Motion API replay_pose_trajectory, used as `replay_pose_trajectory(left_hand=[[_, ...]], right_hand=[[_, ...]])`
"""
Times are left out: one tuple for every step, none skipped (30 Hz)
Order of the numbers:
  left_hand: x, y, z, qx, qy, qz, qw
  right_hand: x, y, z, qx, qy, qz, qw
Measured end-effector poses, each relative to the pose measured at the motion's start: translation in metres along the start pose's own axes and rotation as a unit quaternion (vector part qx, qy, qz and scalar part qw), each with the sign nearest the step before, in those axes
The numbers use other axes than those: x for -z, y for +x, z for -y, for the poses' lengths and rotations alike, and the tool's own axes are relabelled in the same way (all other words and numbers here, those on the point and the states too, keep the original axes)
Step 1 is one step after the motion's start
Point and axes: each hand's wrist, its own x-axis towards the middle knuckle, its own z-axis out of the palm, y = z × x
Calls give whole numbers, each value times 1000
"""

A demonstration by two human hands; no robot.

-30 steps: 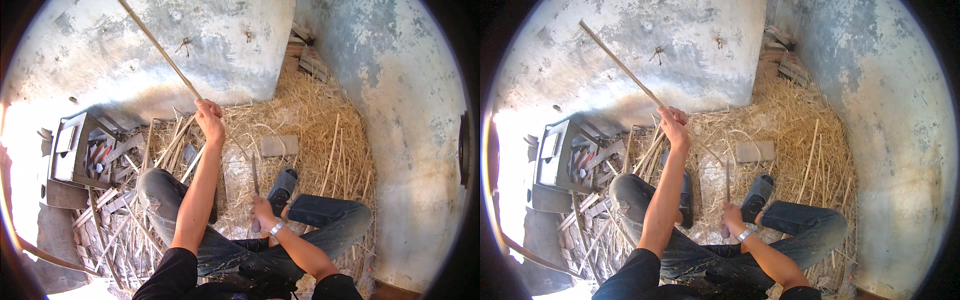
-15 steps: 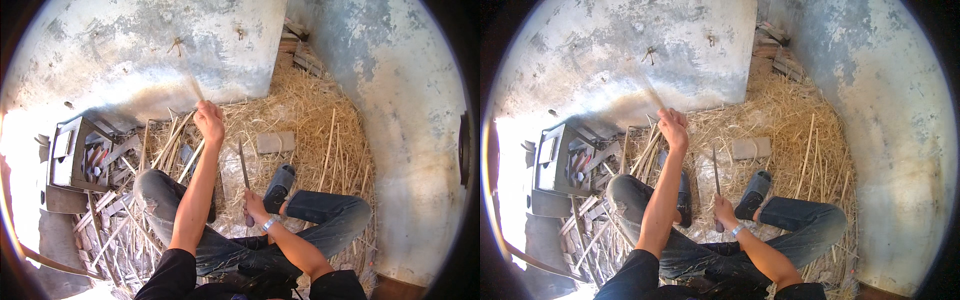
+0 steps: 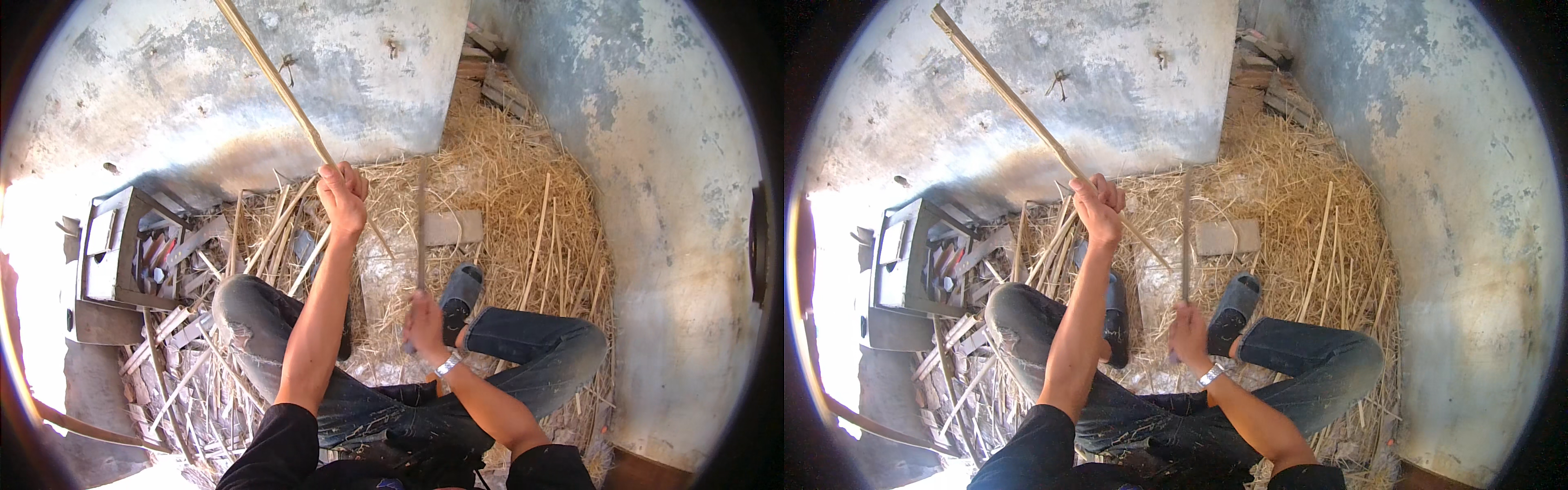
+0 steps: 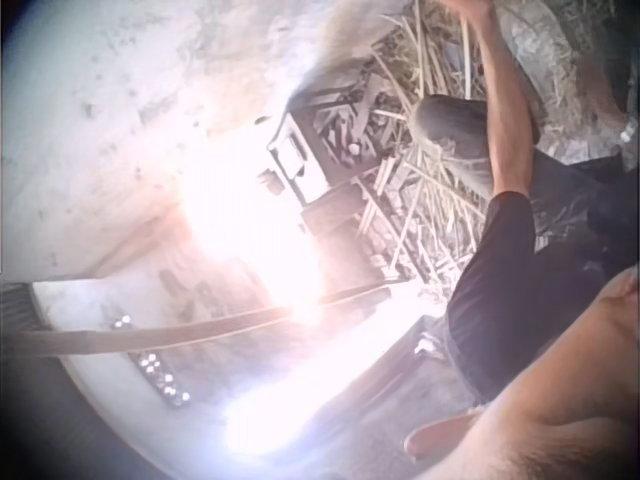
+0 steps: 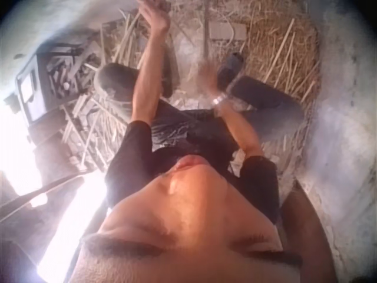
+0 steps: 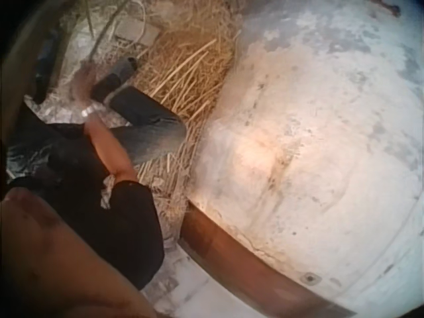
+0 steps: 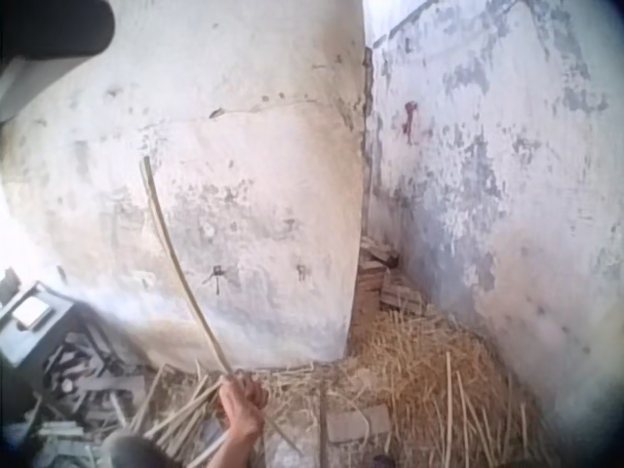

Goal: The person uses a large knife to split a bamboo stick and then uses a smaller blade to scrape and smooth the surface of the strip.

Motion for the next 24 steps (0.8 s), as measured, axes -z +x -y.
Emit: replay_pose_trajectory(left_hand=[[0, 1, 2, -11, 6, -37, 999], [0, 3, 5, -21, 12, -73, 997], [0, 4, 6, -31, 17, -109, 993], [2, 3, 7, -40, 18, -122, 992], [4, 4, 8, -43, 23, -133, 990], [12, 6, 9, -48, 32, -150, 987], [16, 4, 10, -50, 38, -166, 984], [14, 6, 12, -66, 30, -180, 981], [10, 6, 13, -67, 37, -183, 980], [7, 5, 13, -68, 45, -186, 979], [6, 5, 14, -69, 53, -189, 978], [4, 5, 14, -69, 47, -191, 978], [2, 5, 15, -69, 42, -192, 978], [0, 4, 15, -69, 37, -194, 978], [0, 4, 16, -75, 43, -200, 976], [0, 5, 18, -83, 48, -206, 974], [0, 5, 20, -89, 53, -213, 971], [-3, 4, 21, -78, 31, -211, 974], [1, 3, 20, -71, 13, -211, 975], [4, 3, 20, -63, -5, -211, 975], [11, 5, 18, -73, 7, -217, 973], [12, 5, 17, -76, 15, -221, 972], [12, 3, 19, -77, 21, -223, 972], [13, 4, 20, -75, 34, -225, 971]], right_hand=[[-4, -4, -17, -59, -11, 5, 998], [-4, 0, -36, -81, -36, -6, 996], [-8, 2, -45, -104, -61, -18, 993], [-9, 5, -51, -127, -85, -31, 988], [-3, 13, -53, -157, -49, -36, 986], [-5, 19, -26, -191, -18, -34, 981], [-6, 18, -1, -225, 13, -37, 974], [-8, 11, 13, -152, 19, -28, 988], [-7, 9, 18, -74, 9, -27, 997], [-6, 7, 21, 5, 0, -26, 1000], [-5, 7, 23, 83, -10, -24, 996], [-5, 4, 19, 131, -95, -55, 985], [-5, 0, 12, 177, -179, -85, 964], [-4, -4, 3, 220, -262, -114, 933], [1, -3, -9, 127, -290, -74, 946], [9, 5, -29, 34, -314, -33, 948], [19, 14, -52, -61, -336, 9, 940], [29, 22, -76, 71, -422, -68, 901], [30, 27, -71, 47, -384, -63, 920], [35, 37, -62, 22, -345, -59, 936], [27, 35, -41, 33, -349, -58, 935], [22, 32, -16, 43, -353, -63, 933], [15, 18, 0, 85, -343, -78, 932], [6, 9, 12, 132, -332, -93, 930]])
